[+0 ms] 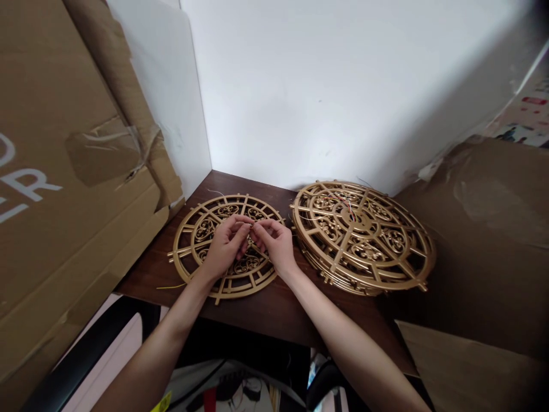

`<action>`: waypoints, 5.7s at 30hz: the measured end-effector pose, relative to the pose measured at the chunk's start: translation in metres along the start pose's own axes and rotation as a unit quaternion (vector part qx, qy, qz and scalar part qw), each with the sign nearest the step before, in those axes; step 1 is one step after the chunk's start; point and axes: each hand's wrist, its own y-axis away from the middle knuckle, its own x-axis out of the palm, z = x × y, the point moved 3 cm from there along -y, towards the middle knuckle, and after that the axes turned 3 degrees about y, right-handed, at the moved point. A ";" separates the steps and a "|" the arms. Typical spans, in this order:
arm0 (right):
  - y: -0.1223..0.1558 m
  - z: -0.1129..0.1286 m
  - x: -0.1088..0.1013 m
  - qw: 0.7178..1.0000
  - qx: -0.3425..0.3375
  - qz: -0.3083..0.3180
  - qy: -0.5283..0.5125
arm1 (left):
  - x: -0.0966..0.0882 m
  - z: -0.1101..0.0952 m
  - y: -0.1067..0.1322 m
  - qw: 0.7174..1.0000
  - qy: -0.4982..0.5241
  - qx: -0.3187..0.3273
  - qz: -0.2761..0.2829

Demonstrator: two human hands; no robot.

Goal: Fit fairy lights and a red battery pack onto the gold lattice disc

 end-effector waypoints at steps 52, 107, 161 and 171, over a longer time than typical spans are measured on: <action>-0.001 -0.004 -0.005 0.989 -0.091 0.016 0.115 | -0.003 0.002 0.000 1.000 0.008 0.006 0.000; 0.009 0.012 -0.008 0.905 -0.274 -0.005 0.325 | -0.002 0.002 0.001 1.000 0.010 -0.016 0.003; 0.014 0.036 -0.003 0.952 -0.180 0.016 0.247 | -0.011 0.000 -0.001 0.994 0.063 -0.033 -0.086; 0.007 0.027 -0.003 0.977 0.071 0.139 -0.144 | -0.013 -0.002 -0.001 0.987 0.081 -0.032 -0.132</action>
